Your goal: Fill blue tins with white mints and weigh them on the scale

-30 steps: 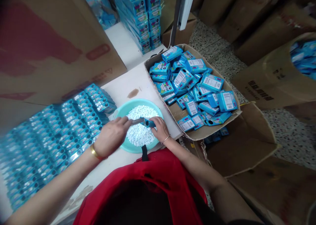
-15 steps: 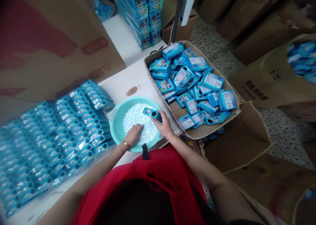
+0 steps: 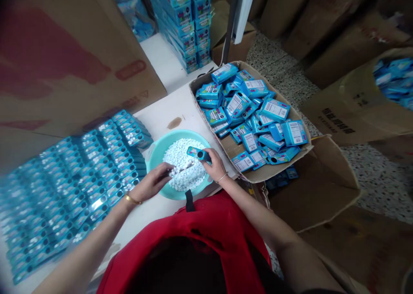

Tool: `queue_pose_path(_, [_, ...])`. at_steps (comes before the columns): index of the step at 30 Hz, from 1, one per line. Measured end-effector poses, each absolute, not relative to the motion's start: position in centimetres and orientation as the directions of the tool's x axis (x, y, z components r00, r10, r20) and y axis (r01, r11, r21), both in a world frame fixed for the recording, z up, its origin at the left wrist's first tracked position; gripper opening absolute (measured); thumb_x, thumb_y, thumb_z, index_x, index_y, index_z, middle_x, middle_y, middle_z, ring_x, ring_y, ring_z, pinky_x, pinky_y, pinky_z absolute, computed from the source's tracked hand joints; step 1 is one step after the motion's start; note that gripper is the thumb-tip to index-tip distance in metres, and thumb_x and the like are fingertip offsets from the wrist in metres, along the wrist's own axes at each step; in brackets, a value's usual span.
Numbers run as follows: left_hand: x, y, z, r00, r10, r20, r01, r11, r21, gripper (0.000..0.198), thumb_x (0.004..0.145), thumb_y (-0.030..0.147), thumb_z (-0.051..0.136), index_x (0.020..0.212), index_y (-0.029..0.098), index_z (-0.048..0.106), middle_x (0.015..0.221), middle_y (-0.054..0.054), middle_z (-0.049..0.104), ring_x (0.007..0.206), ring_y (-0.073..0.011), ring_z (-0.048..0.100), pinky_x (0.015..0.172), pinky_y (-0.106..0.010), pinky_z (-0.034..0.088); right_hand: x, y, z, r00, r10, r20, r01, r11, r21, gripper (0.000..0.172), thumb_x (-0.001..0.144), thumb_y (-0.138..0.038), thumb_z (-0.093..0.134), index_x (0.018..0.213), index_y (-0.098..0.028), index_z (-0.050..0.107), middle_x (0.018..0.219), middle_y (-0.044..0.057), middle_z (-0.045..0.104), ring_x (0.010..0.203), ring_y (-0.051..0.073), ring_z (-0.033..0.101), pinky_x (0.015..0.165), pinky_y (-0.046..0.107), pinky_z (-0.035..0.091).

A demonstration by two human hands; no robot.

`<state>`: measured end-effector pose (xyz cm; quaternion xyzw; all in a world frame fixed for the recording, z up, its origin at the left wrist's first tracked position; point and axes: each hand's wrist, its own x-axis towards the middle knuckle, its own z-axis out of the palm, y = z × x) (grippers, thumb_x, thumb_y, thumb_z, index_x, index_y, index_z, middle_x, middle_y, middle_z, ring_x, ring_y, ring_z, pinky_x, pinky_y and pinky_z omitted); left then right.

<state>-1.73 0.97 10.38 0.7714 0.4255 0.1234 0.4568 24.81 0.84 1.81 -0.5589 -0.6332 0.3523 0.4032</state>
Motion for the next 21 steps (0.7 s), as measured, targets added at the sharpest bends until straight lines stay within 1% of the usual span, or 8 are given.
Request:
queue_pose_path(2, [-1.6, 1.7, 12.5, 0.615, 0.766, -0.19, 0.587, -0.283, 0.759, 0.025, 0.092, 0.023, 0.041, 0.115, 0.017, 0.052, 0.107, -0.01, 0.058, 0.098, -0.02, 0.055, 0.09, -0.034, 0.047, 24.4, 0.6, 1.8, -0.119, 0.981, 0.156, 0.447, 0.193, -0.874, 0.033, 0.08, -0.019, 0.056, 0.113, -0.022, 0.054, 0.111, 0.01, 0.06, 0.107, 0.025, 0.057, 0.095, 0.042, 0.046])
queue_pose_path(4, [-1.0, 2.3, 13.9, 0.627, 0.749, -0.212, 0.652, -0.357, 0.669, 0.025, 0.092, 0.019, 0.039, 0.113, 0.017, 0.052, 0.105, -0.009, 0.058, 0.095, -0.02, 0.056, 0.087, -0.034, 0.048, 23.9, 0.5, 1.7, -0.164, 0.968, 0.192, 0.467, 0.248, -0.849, 0.038, 0.077, -0.013, 0.053, 0.114, -0.022, 0.054, 0.113, 0.01, 0.06, 0.11, 0.026, 0.055, 0.097, 0.044, 0.045])
queue_pose_path(8, [1.4, 2.7, 15.6, 0.582, 0.728, -0.362, 0.807, -0.464, 0.364, 0.027, 0.09, 0.011, 0.037, 0.109, 0.017, 0.055, 0.098, -0.009, 0.057, 0.088, -0.0218, 0.056, 0.076, -0.034, 0.049, 23.0, 0.3, 1.0, -0.217, 0.941, 0.258, 0.493, 0.334, -0.804, 0.042, 0.075, -0.01, 0.05, 0.115, -0.022, 0.055, 0.112, 0.01, 0.061, 0.109, 0.026, 0.055, 0.102, 0.047, 0.042])
queue_pose_path(11, [3.7, 2.0, 16.9, 0.512, 0.764, -0.392, 0.857, -0.484, 0.178, 0.03, 0.089, 0.007, 0.033, 0.106, 0.015, 0.056, 0.093, -0.011, 0.056, 0.085, -0.0248, 0.055, 0.068, -0.035, 0.048, 22.7, 0.1, 0.5, -0.247, 0.927, 0.283, 0.496, 0.372, -0.785, 0.041, 0.076, -0.01, 0.05, 0.116, -0.021, 0.054, 0.112, 0.01, 0.061, 0.109, 0.025, 0.055, 0.105, 0.048, 0.039])
queue_pose_path(15, [4.8, 1.5, 18.1, 0.545, 0.765, -0.342, 0.834, -0.538, 0.124, 0.031, 0.091, 0.008, 0.03, 0.098, 0.016, 0.059, 0.088, -0.011, 0.055, 0.084, -0.0251, 0.053, 0.066, -0.036, 0.047, 22.8, 0.0, 0.3, -0.24, 0.937, 0.255, 0.496, 0.344, -0.797, 0.037, 0.079, -0.014, 0.05, 0.115, -0.022, 0.054, 0.111, 0.009, 0.062, 0.109, 0.025, 0.055, 0.107, 0.049, 0.037])
queue_pose_path(17, [3.8, 2.0, 17.3, 0.532, 0.79, -0.305, 0.843, -0.528, 0.102, 0.032, 0.09, 0.008, 0.032, 0.107, 0.017, 0.058, 0.093, -0.01, 0.056, 0.086, -0.0254, 0.052, 0.068, -0.036, 0.046, 23.1, 0.1, 0.4, -0.205, 0.949, 0.241, 0.487, 0.313, -0.815, 0.036, 0.079, -0.014, 0.051, 0.114, -0.023, 0.054, 0.111, 0.009, 0.062, 0.109, 0.025, 0.056, 0.106, 0.048, 0.038])
queue_pose_path(20, [1.5, 3.5, 12.8, 0.398, 0.886, -0.239, 0.917, -0.383, 0.109, 0.035, 0.09, 0.009, 0.034, 0.121, 0.016, 0.05, 0.105, -0.011, 0.054, 0.095, -0.0268, 0.05, 0.076, -0.038, 0.047, 23.8, 0.5, 0.6, -0.121, 0.967, 0.225, 0.455, 0.255, -0.853, 0.033, 0.081, -0.016, 0.053, 0.114, -0.022, 0.053, 0.113, 0.009, 0.06, 0.11, 0.025, 0.055, 0.1, 0.044, 0.044])
queue_pose_path(21, [0.9, 4.0, 10.6, 0.351, 0.904, -0.244, 0.936, -0.33, 0.125, 0.035, 0.091, 0.009, 0.034, 0.121, 0.014, 0.049, 0.108, -0.012, 0.054, 0.099, -0.0274, 0.05, 0.079, -0.038, 0.047, 24.0, 0.7, 0.6, -0.088, 0.973, 0.214, 0.445, 0.23, -0.866, 0.032, 0.082, -0.019, 0.055, 0.114, -0.023, 0.053, 0.113, 0.009, 0.06, 0.109, 0.024, 0.056, 0.097, 0.042, 0.045])
